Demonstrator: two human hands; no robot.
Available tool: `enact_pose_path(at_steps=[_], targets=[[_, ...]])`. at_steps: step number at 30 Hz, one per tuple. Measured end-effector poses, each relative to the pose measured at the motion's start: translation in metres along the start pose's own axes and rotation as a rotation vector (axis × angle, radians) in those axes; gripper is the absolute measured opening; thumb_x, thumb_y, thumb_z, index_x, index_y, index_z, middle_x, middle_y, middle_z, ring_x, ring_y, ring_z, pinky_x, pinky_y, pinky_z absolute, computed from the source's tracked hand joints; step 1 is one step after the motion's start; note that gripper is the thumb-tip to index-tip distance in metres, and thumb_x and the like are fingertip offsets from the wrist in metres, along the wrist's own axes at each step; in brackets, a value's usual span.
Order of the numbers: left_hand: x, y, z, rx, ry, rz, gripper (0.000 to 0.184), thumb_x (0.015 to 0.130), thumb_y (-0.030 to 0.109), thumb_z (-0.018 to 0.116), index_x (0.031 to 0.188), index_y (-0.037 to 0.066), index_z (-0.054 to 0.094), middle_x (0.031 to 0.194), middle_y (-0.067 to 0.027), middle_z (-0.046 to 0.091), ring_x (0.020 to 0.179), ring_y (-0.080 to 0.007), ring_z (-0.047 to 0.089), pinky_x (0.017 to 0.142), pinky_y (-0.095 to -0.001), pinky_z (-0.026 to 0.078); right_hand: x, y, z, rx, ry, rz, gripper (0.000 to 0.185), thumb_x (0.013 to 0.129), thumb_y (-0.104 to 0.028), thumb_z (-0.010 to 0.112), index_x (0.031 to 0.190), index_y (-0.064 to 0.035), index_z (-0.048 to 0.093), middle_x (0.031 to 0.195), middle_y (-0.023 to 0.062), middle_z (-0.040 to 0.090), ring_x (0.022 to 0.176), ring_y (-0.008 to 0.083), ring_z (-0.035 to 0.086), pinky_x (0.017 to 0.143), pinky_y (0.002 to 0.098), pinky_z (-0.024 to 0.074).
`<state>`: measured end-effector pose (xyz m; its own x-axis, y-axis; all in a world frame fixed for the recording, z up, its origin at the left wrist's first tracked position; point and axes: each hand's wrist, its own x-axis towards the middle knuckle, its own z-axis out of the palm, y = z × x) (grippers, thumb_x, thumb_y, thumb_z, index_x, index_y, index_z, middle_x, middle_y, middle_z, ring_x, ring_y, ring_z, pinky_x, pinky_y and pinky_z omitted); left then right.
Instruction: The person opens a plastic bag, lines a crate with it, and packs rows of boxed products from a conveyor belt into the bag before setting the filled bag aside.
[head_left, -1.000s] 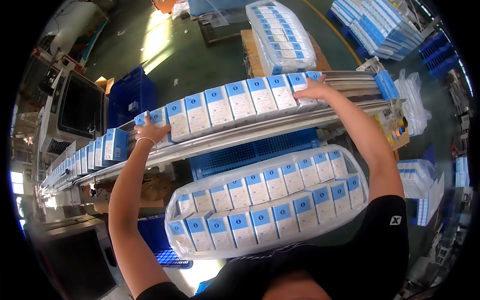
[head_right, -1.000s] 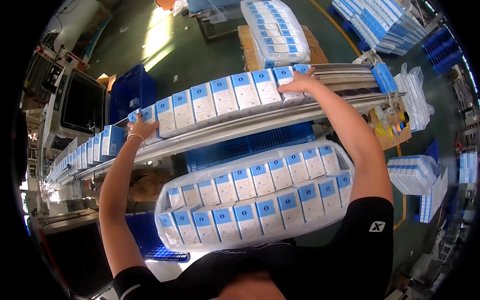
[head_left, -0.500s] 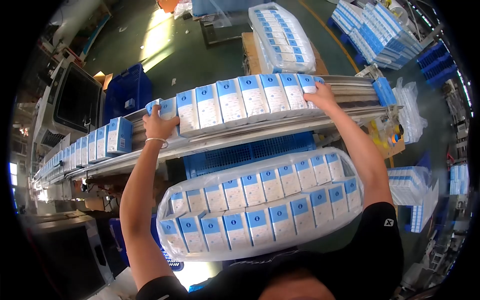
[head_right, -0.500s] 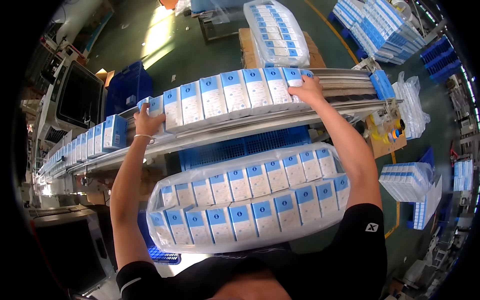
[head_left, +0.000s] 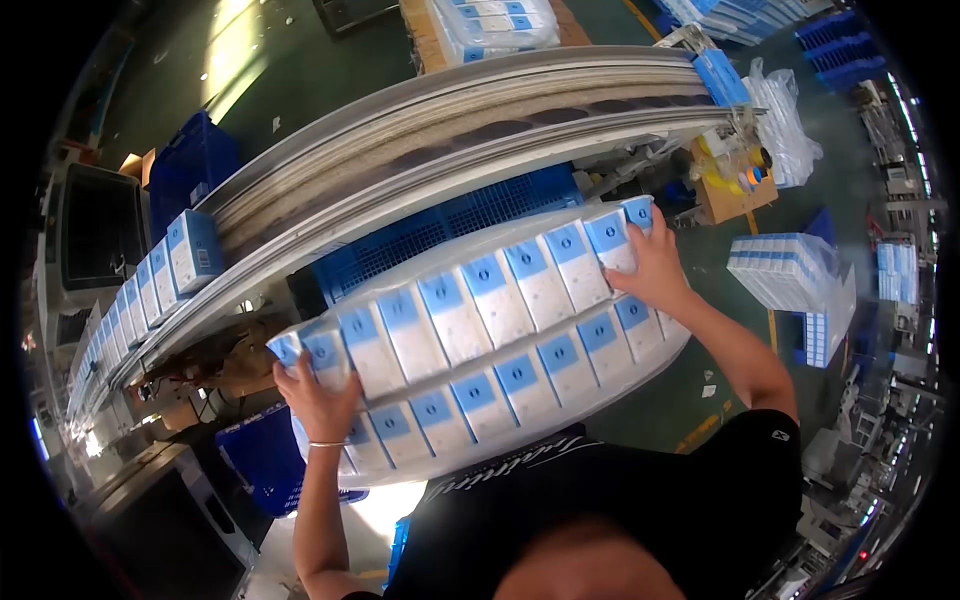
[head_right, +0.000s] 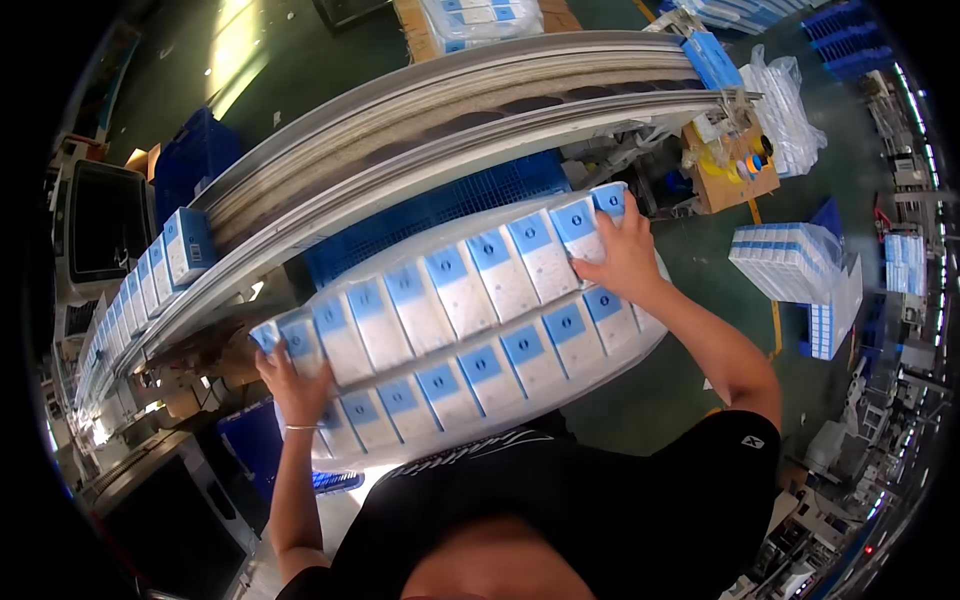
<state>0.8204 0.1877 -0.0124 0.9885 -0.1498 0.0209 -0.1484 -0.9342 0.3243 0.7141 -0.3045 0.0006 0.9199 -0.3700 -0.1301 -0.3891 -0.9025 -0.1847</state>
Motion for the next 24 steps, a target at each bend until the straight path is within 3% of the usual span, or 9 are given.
enact_pose_path(at_steps=[3, 4, 6, 7, 9, 15, 19, 21, 24], targets=[[0.01, -0.039, -0.014, -0.202, -0.206, 0.084, 0.072, 0.071, 0.027, 0.076, 0.13, 0.004, 0.041, 0.133, -0.0282, 0.034, 0.126, -0.0435, 0.034, 0.101, -0.0504, 0.033, 0.006, 0.039, -0.015, 0.177, 0.047, -0.249, 0.075, 0.069, -0.046, 0.076, 0.127, -0.0055, 0.05, 0.131, 0.0281, 0.043, 0.114, 0.0388, 0.049, 0.095, 0.0485, 0.0418], [0.024, -0.055, -0.017, -0.19, -0.04, 0.235, 0.059, 0.082, 0.026, 0.068, 0.13, 0.004, 0.04, 0.122, -0.0196, 0.047, 0.107, -0.0331, 0.051, 0.091, -0.0395, 0.043, 0.015, 0.049, -0.02, 0.531, -0.014, -0.05, 0.073, 0.073, -0.05, 0.072, 0.126, -0.0057, 0.05, 0.123, 0.0241, 0.05, 0.104, 0.0333, 0.055, 0.088, 0.0451, 0.0456], [0.066, -0.085, -0.015, -0.582, -0.119, -0.332, 0.048, 0.096, 0.043, 0.047, 0.117, 0.0, 0.05, 0.083, -0.0073, 0.062, 0.068, -0.0184, 0.06, 0.066, -0.0258, 0.05, 0.041, 0.065, -0.028, 0.87, -0.088, 0.346, 0.07, 0.079, -0.06, 0.063, 0.124, -0.0071, 0.052, 0.109, 0.0157, 0.06, 0.084, 0.0236, 0.062, 0.076, 0.0381, 0.0503], [0.1, -0.112, -0.011, -0.54, -0.3, -0.481, 0.055, 0.093, 0.054, 0.046, 0.108, 0.003, 0.058, 0.076, -0.0054, 0.064, 0.072, -0.018, 0.063, 0.067, -0.0243, 0.05, 0.062, 0.072, -0.033, 0.848, -0.098, 0.526, 0.071, 0.081, -0.065, 0.057, 0.122, -0.0081, 0.054, 0.102, 0.0113, 0.062, 0.075, 0.0193, 0.063, 0.07, 0.0344, 0.0511], [0.125, -0.117, 0.016, -0.712, -0.557, -0.821, 0.058, 0.09, 0.059, 0.043, 0.104, 0.007, 0.063, 0.087, -0.0091, 0.066, 0.08, -0.0236, 0.065, 0.069, -0.0358, 0.052, 0.093, 0.107, 0.009, 0.851, -0.498, 0.74, 0.077, 0.081, -0.075, 0.043, 0.12, -0.0102, 0.056, 0.106, 0.0126, 0.06, 0.088, 0.0227, 0.062, 0.078, 0.0389, 0.0491], [0.123, -0.05, -0.045, -0.759, -1.282, -0.926, 0.061, 0.088, 0.06, 0.032, 0.106, 0.01, 0.063, 0.108, -0.016, 0.064, 0.092, -0.0337, 0.061, 0.068, -0.0622, 0.045, 0.092, 0.064, -0.046, 0.657, -0.871, 0.826, 0.082, 0.079, -0.08, 0.036, 0.117, -0.0113, 0.061, 0.114, 0.0143, 0.056, 0.108, 0.0307, 0.051, 0.09, 0.0514, 0.0404], [0.142, -0.102, -0.021, -0.62, -1.423, -0.937, 0.064, 0.088, 0.064, 0.033, 0.115, 0.013, 0.061, 0.11, -0.0128, 0.065, 0.092, -0.0319, 0.063, 0.076, -0.0565, 0.049, 0.102, 0.07, -0.042, 0.596, -1.033, 0.814, 0.079, 0.079, -0.081, 0.036, 0.111, -0.0139, 0.063, 0.103, 0.0112, 0.061, 0.099, 0.0257, 0.056, 0.082, 0.0422, 0.0424], [0.151, -0.106, -0.016, -0.688, -1.546, -0.977, 0.054, 0.089, 0.059, 0.035, 0.093, 0.015, 0.065, 0.083, -0.0074, 0.066, 0.056, -0.0223, 0.057, 0.047, -0.0335, 0.044, 0.11, 0.08, -0.031, 0.576, -1.037, 0.802, 0.075, 0.08, -0.077, 0.038, 0.109, -0.0136, 0.064, 0.102, 0.0108, 0.063, 0.096, 0.0251, 0.059, 0.082, 0.046, 0.0442], [0.133, -0.093, -0.005, -0.594, -1.167, -0.95, 0.046, 0.086, 0.056, 0.044, 0.086, 0.014, 0.065, 0.069, -0.0035, 0.063, 0.053, -0.0197, 0.058, 0.044, -0.0331, 0.043, 0.105, 0.081, -0.02, 0.671, -0.957, 0.771, 0.066, 0.082, -0.069, 0.043, 0.105, -0.0125, 0.066, 0.099, 0.0097, 0.066, 0.092, 0.0236, 0.063, 0.079, 0.0481, 0.0475]])
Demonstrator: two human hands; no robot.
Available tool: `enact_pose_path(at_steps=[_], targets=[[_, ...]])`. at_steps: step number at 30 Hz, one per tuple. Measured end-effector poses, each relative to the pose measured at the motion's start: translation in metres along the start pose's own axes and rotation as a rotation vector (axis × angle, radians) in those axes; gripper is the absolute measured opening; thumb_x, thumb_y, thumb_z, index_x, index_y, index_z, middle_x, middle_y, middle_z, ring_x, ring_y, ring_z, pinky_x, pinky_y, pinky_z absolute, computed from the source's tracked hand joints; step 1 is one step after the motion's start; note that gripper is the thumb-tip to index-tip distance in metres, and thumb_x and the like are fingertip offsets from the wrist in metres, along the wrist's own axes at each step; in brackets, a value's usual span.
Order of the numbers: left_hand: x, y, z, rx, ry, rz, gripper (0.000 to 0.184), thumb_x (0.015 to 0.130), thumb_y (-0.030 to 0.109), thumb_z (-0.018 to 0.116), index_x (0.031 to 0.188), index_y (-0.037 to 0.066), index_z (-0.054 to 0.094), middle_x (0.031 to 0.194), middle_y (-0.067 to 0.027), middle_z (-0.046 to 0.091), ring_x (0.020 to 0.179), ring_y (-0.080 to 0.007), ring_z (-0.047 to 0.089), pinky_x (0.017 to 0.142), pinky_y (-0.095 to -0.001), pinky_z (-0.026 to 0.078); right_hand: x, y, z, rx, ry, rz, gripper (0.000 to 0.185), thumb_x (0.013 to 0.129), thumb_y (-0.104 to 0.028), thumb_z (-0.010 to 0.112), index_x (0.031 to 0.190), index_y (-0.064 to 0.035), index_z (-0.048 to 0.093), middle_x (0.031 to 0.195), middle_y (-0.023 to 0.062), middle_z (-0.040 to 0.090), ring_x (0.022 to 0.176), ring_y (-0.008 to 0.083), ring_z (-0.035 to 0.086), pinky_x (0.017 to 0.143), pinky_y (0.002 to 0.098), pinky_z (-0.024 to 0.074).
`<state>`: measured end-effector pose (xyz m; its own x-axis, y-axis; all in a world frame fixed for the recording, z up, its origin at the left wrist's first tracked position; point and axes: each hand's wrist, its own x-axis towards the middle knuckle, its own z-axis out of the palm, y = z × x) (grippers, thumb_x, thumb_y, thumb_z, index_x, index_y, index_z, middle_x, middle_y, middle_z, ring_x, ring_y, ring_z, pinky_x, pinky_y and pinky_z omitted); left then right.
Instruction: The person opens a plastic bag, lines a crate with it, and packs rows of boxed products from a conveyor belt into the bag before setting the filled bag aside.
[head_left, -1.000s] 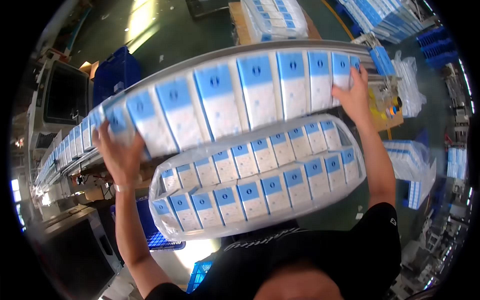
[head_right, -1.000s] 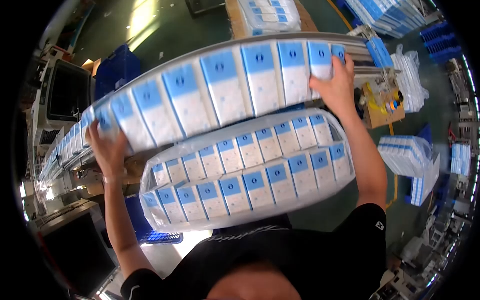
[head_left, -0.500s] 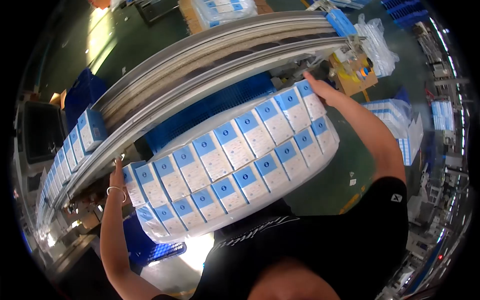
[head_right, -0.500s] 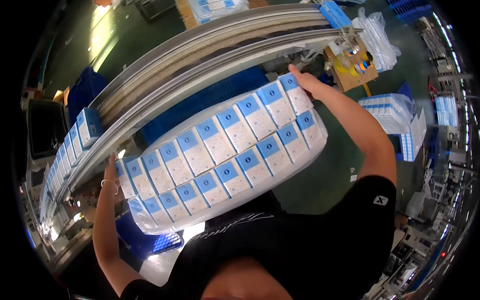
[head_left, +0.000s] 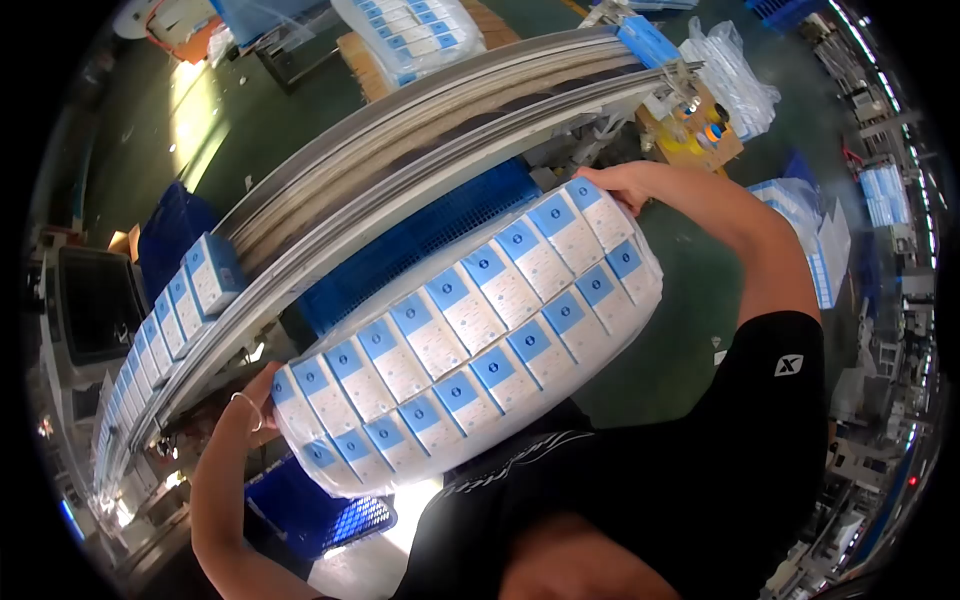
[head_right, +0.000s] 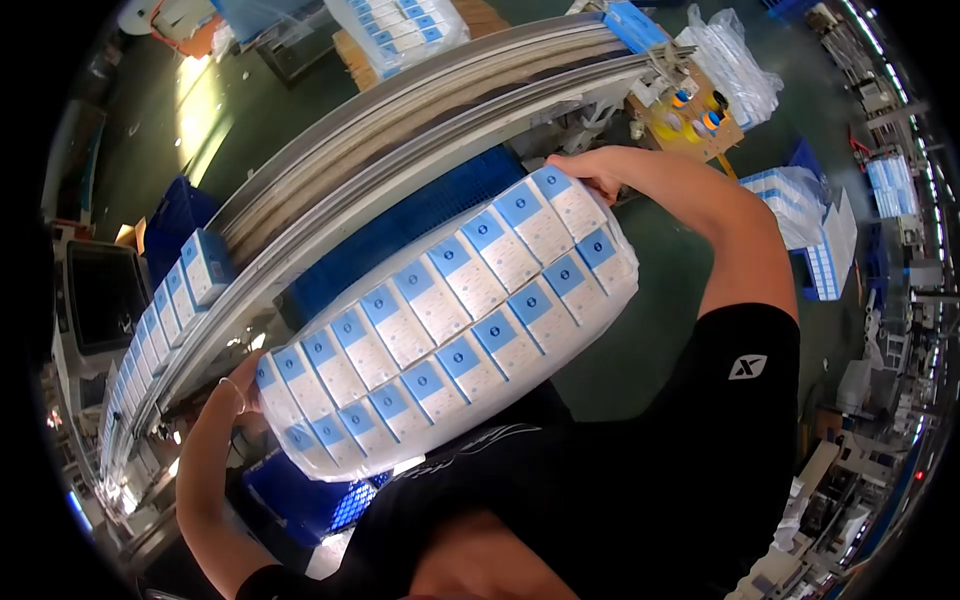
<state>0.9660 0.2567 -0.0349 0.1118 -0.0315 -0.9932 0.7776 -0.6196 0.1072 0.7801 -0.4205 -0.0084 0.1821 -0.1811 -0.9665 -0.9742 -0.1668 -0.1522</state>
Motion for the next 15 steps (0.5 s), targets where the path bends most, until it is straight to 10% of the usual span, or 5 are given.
enact_pose_path(at_steps=[3, 6, 10, 13, 15], targets=[[0.048, -0.031, -0.006, -0.141, 0.51, 0.477, 0.036, 0.081, 0.043, 0.057, 0.085, 0.008, 0.064, 0.074, -0.0096, 0.066, 0.066, -0.0274, 0.065, 0.056, -0.0397, 0.05, 0.011, 0.018, 0.018, 0.385, 0.251, -0.347, 0.043, 0.084, -0.044, 0.058, 0.099, -0.0042, 0.067, 0.097, 0.0097, 0.068, 0.084, 0.025, 0.066, 0.071, 0.0379, 0.0519], [0.004, -0.03, 0.048, 0.417, 1.214, 0.75, 0.035, 0.08, 0.037, 0.061, 0.094, 0.005, 0.06, 0.086, -0.0168, 0.067, 0.075, -0.0353, 0.064, 0.067, -0.0409, 0.05, 0.012, 0.028, 0.033, -0.404, 1.212, -0.783, 0.026, 0.077, -0.027, 0.062, 0.077, -0.0015, 0.06, 0.075, 0.0239, 0.062, 0.074, 0.0406, 0.061, 0.067, 0.0471, 0.0472], [-0.033, -0.054, 0.068, 0.442, 1.681, 1.185, 0.022, 0.08, 0.023, 0.065, 0.093, 0.006, 0.058, 0.074, -0.0119, 0.065, 0.073, -0.0304, 0.065, 0.065, -0.0419, 0.049, -0.008, 0.04, 0.037, -0.374, 1.279, -0.951, 0.019, 0.081, -0.018, 0.065, 0.089, -0.0064, 0.054, 0.08, 0.0177, 0.062, 0.078, 0.0392, 0.06, 0.066, 0.0468, 0.046], [-0.046, -0.085, 0.025, 0.195, 1.057, 1.129, 0.015, 0.076, 0.016, 0.068, 0.082, 0.005, 0.06, 0.068, -0.0053, 0.061, 0.064, -0.0167, 0.061, 0.059, -0.0326, 0.046, -0.023, 0.045, 0.004, 0.0, 0.447, -0.954, 0.024, 0.082, -0.009, 0.064, 0.104, -0.0048, 0.057, 0.086, 0.0051, 0.064, 0.081, 0.0183, 0.061, 0.076, 0.0302, 0.0471], [-0.04, -0.088, -0.005, 0.093, 0.884, 1.183, 0.015, 0.073, 0.012, 0.069, 0.072, 0.003, 0.057, 0.065, 0.0021, 0.055, 0.06, -0.0061, 0.05, 0.055, -0.0235, 0.04, -0.022, 0.044, 0.002, -0.147, 0.441, -1.061, 0.024, 0.078, 0.001, 0.062, 0.101, -0.0025, 0.058, 0.089, 0.0012, 0.062, 0.084, 0.012, 0.058, 0.078, 0.026, 0.0454]])
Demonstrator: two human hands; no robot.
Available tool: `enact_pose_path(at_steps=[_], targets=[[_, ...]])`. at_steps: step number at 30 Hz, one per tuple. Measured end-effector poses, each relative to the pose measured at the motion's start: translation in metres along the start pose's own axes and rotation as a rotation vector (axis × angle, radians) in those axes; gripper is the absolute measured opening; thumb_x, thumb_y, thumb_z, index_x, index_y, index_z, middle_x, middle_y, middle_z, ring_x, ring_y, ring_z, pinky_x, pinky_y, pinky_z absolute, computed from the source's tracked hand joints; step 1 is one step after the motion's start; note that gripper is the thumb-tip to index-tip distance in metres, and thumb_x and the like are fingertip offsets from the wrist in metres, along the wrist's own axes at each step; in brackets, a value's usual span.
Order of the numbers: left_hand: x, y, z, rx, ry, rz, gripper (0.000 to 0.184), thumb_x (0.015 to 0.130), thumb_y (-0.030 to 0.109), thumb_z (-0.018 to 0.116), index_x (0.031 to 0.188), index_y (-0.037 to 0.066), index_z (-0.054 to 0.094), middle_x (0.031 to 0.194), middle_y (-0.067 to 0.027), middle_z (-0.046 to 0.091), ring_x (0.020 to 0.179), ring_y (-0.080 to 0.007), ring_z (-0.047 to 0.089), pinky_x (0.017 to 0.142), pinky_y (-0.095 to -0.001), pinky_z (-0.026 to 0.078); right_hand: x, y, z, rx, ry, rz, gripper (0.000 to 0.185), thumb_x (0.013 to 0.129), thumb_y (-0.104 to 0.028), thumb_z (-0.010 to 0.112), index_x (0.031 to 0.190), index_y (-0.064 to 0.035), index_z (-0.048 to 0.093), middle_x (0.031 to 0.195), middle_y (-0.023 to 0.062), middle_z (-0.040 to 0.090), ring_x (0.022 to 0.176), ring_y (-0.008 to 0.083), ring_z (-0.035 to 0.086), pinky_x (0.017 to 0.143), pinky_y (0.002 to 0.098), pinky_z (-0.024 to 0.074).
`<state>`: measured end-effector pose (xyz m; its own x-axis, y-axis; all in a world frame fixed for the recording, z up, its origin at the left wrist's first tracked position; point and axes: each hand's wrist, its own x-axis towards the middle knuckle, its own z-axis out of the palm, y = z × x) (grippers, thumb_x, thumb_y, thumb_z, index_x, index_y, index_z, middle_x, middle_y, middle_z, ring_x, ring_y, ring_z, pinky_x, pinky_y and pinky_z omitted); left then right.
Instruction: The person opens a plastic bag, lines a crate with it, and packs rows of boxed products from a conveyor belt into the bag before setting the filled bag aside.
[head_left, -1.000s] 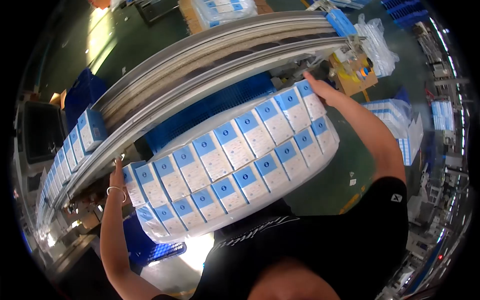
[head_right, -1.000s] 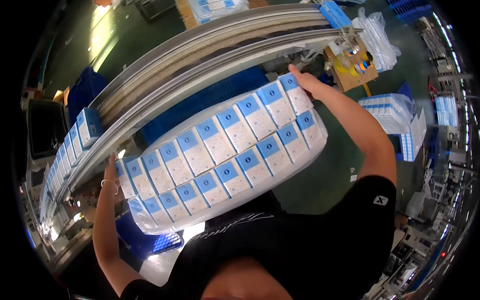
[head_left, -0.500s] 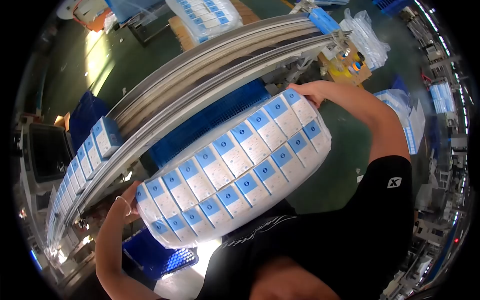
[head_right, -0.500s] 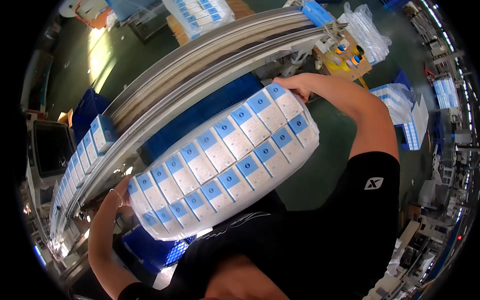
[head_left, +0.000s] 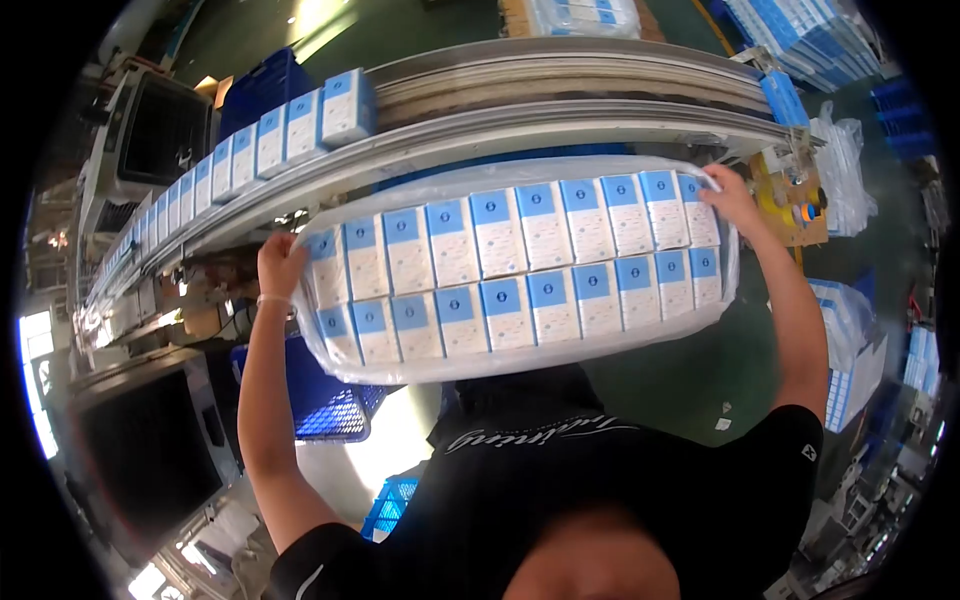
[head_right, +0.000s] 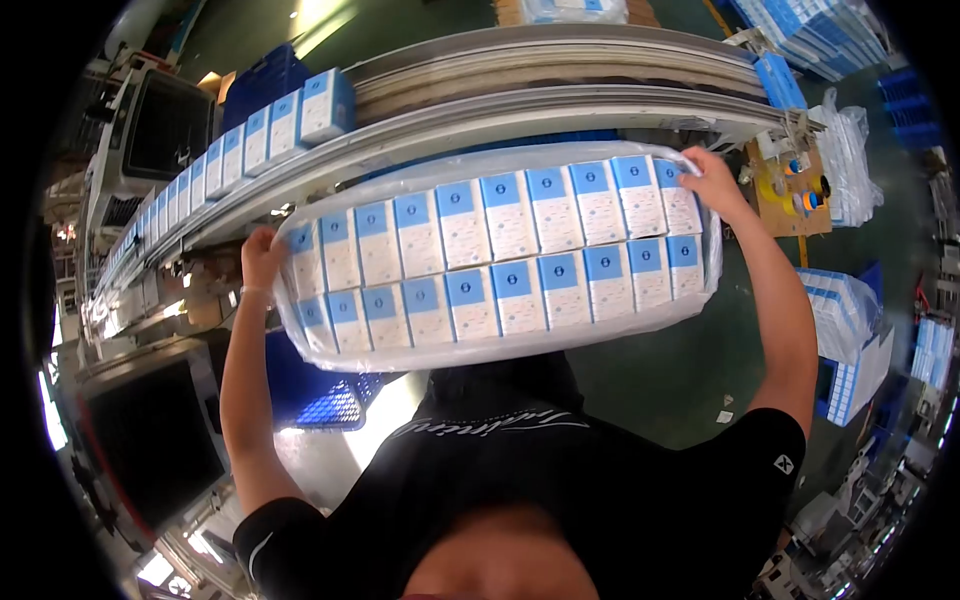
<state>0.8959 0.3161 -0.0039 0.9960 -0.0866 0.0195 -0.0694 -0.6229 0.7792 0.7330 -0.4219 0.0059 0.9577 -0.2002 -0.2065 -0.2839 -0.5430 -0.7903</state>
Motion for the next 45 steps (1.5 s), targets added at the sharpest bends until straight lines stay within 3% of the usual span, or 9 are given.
enact_pose_path(at_steps=[4, 12, 20, 23, 28, 34, 38, 42, 45], targets=[[-0.018, 0.021, -0.022, -0.513, 0.156, -0.144, 0.019, 0.074, -0.005, 0.066, 0.069, 0.008, 0.052, 0.062, 0.0072, 0.045, 0.058, -0.0035, 0.042, 0.054, -0.0193, 0.034, -0.021, 0.031, -0.007, 0.096, 0.541, -0.048, 0.036, 0.071, 0.002, 0.069, 0.065, -0.0112, 0.036, 0.066, -0.0068, 0.031, 0.062, 0.0053, 0.032, 0.056, 0.0228, 0.0271], [-0.167, 0.026, -0.016, 0.128, -0.106, -0.235, 0.039, 0.07, 0.016, 0.071, 0.101, -0.004, 0.059, 0.09, -0.0154, 0.066, 0.086, -0.0248, 0.063, 0.08, -0.0377, 0.049, -0.172, -0.031, 0.006, 0.335, 0.018, 0.432, 0.023, 0.084, -0.016, 0.063, 0.106, -0.0072, 0.058, 0.083, 0.0013, 0.062, 0.068, 0.0129, 0.062, 0.055, 0.0276, 0.0536], [-0.183, 0.101, -0.086, -0.3, -0.247, -0.708, 0.022, 0.079, 0.016, 0.071, 0.083, -0.001, 0.058, 0.065, -0.0095, 0.062, 0.054, -0.0129, 0.06, 0.042, -0.0272, 0.046, -0.156, -0.081, -0.012, 0.034, -0.073, 0.616, 0.039, 0.076, -0.013, 0.069, 0.11, 0.0007, 0.054, 0.094, 0.012, 0.062, 0.081, 0.0198, 0.063, 0.06, 0.0317, 0.0522], [-0.106, 0.138, -0.137, 0.272, -0.397, -0.362, 0.027, 0.084, 0.024, 0.066, 0.094, 0.001, 0.056, 0.081, -0.0107, 0.06, 0.067, -0.0199, 0.057, 0.055, -0.0325, 0.045, -0.129, -0.123, -0.007, -0.678, 0.071, 0.208, 0.047, 0.074, -0.015, 0.071, 0.113, 0.0022, 0.051, 0.105, 0.0193, 0.057, 0.096, 0.0316, 0.059, 0.077, 0.038, 0.049], [0.083, 0.079, -0.085, 1.055, 0.109, 0.547, 0.054, 0.095, 0.043, 0.045, 0.14, 0.015, 0.038, 0.15, -0.0086, 0.029, 0.14, -0.0307, 0.021, 0.115, -0.0465, 0.015, 0.041, -0.228, 0.14, -0.165, 0.255, -0.376, 0.039, 0.082, -0.016, 0.067, 0.117, -0.0047, 0.053, 0.116, 0.0128, 0.051, 0.103, 0.0298, 0.054, 0.08, 0.0338, 0.0456], [0.116, 0.032, -0.018, 0.912, -0.054, 0.334, 0.076, 0.092, 0.064, 0.026, 0.148, 0.012, 0.022, 0.154, -0.0153, 0.016, 0.143, -0.0364, 0.01, 0.112, -0.0564, 0.009, 0.195, -0.267, 0.303, -0.092, 0.095, -0.252, 0.085, 0.08, -0.044, 0.068, 0.136, 0.008, 0.03, 0.129, 0.0309, 0.045, 0.123, 0.0427, 0.043, 0.101, 0.0408, 0.0372], [0.169, -0.011, -0.096, 0.572, 0.371, 0.504, 0.048, 0.088, 0.038, 0.059, 0.118, 0.001, 0.056, 0.127, -0.0203, 0.052, 0.122, -0.0351, 0.045, 0.103, -0.0444, 0.034, 0.195, -0.265, 0.306, -0.187, 0.158, -0.336, 0.078, 0.079, -0.04, 0.07, 0.129, 0.0093, 0.036, 0.117, 0.0302, 0.055, 0.111, 0.0388, 0.055, 0.093, 0.0406, 0.0438], [0.193, -0.089, -0.203, 0.858, 0.54, -0.367, 0.065, 0.082, 0.056, 0.06, 0.108, -0.003, 0.06, 0.113, -0.0226, 0.058, 0.109, -0.0338, 0.053, 0.095, -0.0406, 0.041, 0.194, -0.264, 0.28, -0.276, 0.149, -0.22, 0.076, 0.078, -0.039, 0.07, 0.127, 0.0094, 0.038, 0.123, 0.0318, 0.05, 0.116, 0.0415, 0.05, 0.096, 0.0422, 0.0417], [0.197, -0.09, -0.207, 0.936, 0.338, -0.33, 0.074, 0.08, 0.063, 0.056, 0.111, -0.004, 0.06, 0.115, -0.024, 0.058, 0.109, -0.0353, 0.056, 0.094, -0.0401, 0.043, 0.2, -0.25, 0.274, -0.33, 0.243, -0.232, 0.079, 0.078, -0.038, 0.07, 0.131, 0.01, 0.036, 0.128, 0.0315, 0.045, 0.118, 0.0413, 0.048, 0.099, 0.0416, 0.0396]])
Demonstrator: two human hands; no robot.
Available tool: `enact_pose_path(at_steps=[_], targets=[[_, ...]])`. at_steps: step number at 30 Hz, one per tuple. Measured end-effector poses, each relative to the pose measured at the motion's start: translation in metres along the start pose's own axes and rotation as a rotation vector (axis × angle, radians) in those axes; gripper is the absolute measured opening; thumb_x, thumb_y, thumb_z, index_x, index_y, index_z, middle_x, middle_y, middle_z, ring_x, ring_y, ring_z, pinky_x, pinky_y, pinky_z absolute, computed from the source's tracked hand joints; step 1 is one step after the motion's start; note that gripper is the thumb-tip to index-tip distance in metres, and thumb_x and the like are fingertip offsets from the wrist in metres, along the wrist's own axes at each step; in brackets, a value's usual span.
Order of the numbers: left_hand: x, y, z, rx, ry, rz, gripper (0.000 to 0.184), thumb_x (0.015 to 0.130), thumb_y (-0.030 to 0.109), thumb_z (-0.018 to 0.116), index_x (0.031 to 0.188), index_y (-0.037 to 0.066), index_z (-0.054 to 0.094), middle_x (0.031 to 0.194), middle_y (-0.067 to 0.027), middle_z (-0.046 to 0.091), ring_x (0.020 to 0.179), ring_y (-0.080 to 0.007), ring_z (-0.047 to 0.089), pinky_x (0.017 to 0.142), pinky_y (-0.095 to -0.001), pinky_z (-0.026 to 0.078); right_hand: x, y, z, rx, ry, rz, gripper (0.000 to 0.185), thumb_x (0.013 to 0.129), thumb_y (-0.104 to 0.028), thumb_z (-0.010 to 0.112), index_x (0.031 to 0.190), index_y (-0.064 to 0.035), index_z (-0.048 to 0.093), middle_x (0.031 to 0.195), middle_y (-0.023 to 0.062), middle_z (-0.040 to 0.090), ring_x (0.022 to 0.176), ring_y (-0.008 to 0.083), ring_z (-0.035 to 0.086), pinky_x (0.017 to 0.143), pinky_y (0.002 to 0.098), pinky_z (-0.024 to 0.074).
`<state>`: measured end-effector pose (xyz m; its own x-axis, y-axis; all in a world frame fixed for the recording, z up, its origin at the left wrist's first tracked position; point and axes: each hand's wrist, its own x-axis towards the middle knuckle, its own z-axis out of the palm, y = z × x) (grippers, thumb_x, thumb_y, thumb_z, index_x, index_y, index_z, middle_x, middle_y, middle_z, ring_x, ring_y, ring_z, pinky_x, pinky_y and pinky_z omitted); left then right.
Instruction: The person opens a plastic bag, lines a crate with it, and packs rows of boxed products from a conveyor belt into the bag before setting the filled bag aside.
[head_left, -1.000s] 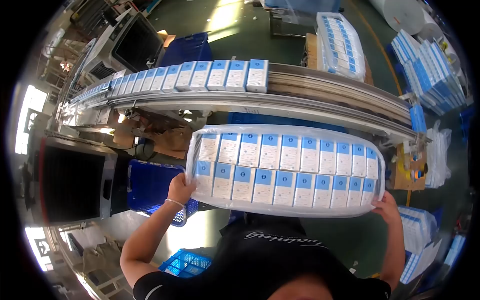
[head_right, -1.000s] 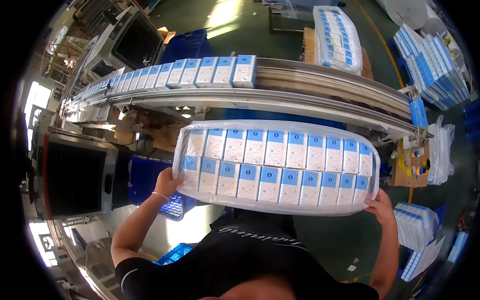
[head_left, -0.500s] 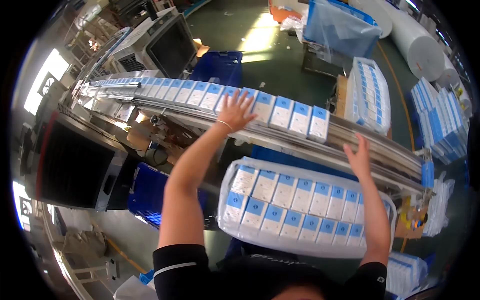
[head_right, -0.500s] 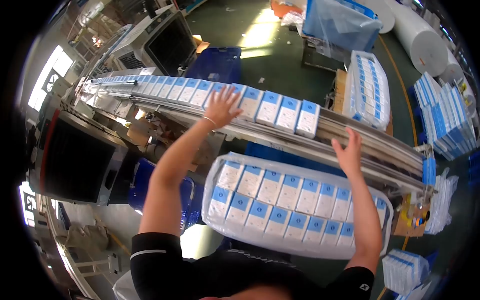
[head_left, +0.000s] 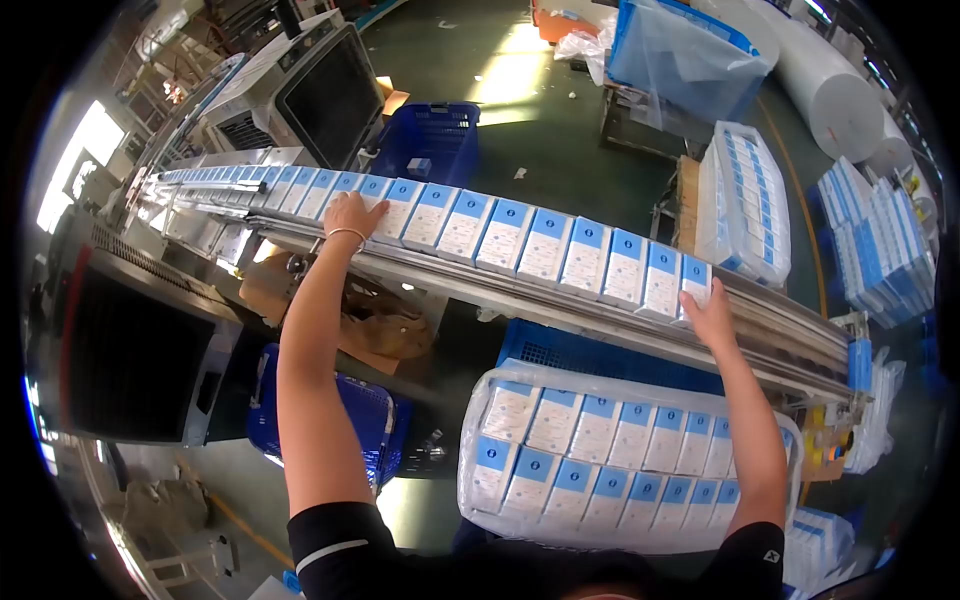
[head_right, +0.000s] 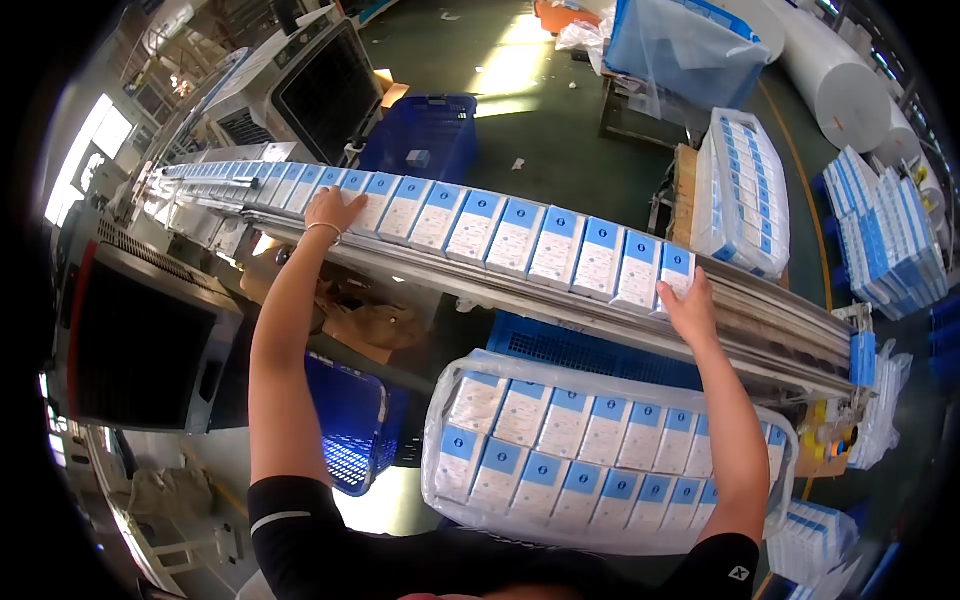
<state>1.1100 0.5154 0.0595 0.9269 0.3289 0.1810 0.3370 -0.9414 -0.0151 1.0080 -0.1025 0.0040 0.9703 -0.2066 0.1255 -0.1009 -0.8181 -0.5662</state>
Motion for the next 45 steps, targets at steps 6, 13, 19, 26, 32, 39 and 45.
enact_pose_path(at_steps=[6, 13, 19, 26, 32, 39, 45], targets=[[0.034, 0.01, 0.039, -0.44, -0.399, -0.083, 0.112, 0.065, 0.061, 0.074, 0.134, -0.014, 0.028, 0.122, -0.031, 0.054, 0.115, -0.0346, 0.056, 0.093, -0.0367, 0.047, -0.005, 0.02, -0.02, 0.026, 0.033, 0.062, 0.075, 0.077, -0.039, 0.072, 0.126, 0.0078, 0.041, 0.122, 0.0278, 0.052, 0.117, 0.0387, 0.05, 0.097, 0.0401, 0.0408], [-0.057, 0.125, 0.023, -0.514, -0.317, 0.114, 0.112, 0.067, 0.068, 0.068, 0.128, -0.017, 0.03, 0.117, -0.0366, 0.054, 0.113, -0.0432, 0.055, 0.096, -0.0401, 0.043, -0.002, 0.089, -0.097, -0.044, -0.034, 0.162, 0.071, 0.074, -0.044, 0.074, 0.12, 0.0042, 0.048, 0.118, 0.0253, 0.058, 0.111, 0.0345, 0.057, 0.094, 0.0376, 0.0437], [-0.104, 0.178, 0.002, -0.369, -0.059, 0.294, 0.076, 0.073, 0.052, 0.067, 0.132, 0.014, 0.039, 0.115, -0.0314, 0.048, 0.1, -0.0481, 0.056, 0.09, -0.0479, 0.046, -0.005, 0.138, -0.143, -0.265, 0.08, 0.127, 0.068, 0.072, -0.044, 0.072, 0.123, -0.0056, 0.049, 0.116, 0.0274, 0.053, 0.107, 0.0393, 0.055, 0.092, 0.0422, 0.0445], [-0.107, 0.254, -0.004, -0.049, -0.518, 0.144, 0.105, 0.062, 0.058, 0.068, 0.147, 0.017, 0.024, 0.135, -0.0395, 0.028, 0.12, -0.0519, 0.042, 0.099, -0.049, 0.038, 0.017, 0.114, -0.144, -0.409, -0.351, 0.492, 0.093, 0.065, -0.058, 0.066, 0.138, -0.0071, 0.038, 0.137, 0.0404, 0.027, 0.126, 0.0515, 0.035, 0.102, 0.0498, 0.0344], [-0.127, 0.281, -0.003, -0.137, -0.423, 0.082, 0.099, 0.059, 0.054, 0.071, 0.143, 0.019, 0.03, 0.131, -0.036, 0.033, 0.119, -0.049, 0.043, 0.098, -0.0508, 0.038, 0.02, 0.127, -0.146, -0.467, -0.386, 0.602, 0.108, 0.062, -0.057, 0.066, 0.146, -0.0052, 0.023, 0.145, 0.0399, 0.01, 0.131, 0.0586, 0.02, 0.105, 0.0568, 0.0284], [-0.15, 0.296, 0.004, -0.34, -0.297, 0.12, 0.081, 0.056, 0.042, 0.073, 0.129, 0.018, 0.046, 0.123, -0.0287, 0.042, 0.114, -0.0451, 0.046, 0.092, -0.0501, 0.042, 0.009, 0.135, -0.133, -0.227, -0.117, 0.442, 0.089, 0.058, -0.045, 0.069, 0.135, -0.0065, 0.046, 0.139, 0.0303, 0.031, 0.124, 0.0453, 0.04, 0.099, 0.0468, 0.0398], [-0.162, 0.297, -0.003, -0.503, -0.194, 0.141, 0.078, 0.056, 0.038, 0.074, 0.126, 0.015, 0.048, 0.118, -0.029, 0.044, 0.107, -0.0452, 0.048, 0.093, -0.0478, 0.042, -0.003, 0.152, -0.148, -0.088, 0.034, 0.378, 0.082, 0.056, -0.043, 0.071, 0.126, -0.0038, 0.054, 0.124, 0.027, 0.043, 0.114, 0.041, 0.048, 0.096, 0.0388, 0.043]])
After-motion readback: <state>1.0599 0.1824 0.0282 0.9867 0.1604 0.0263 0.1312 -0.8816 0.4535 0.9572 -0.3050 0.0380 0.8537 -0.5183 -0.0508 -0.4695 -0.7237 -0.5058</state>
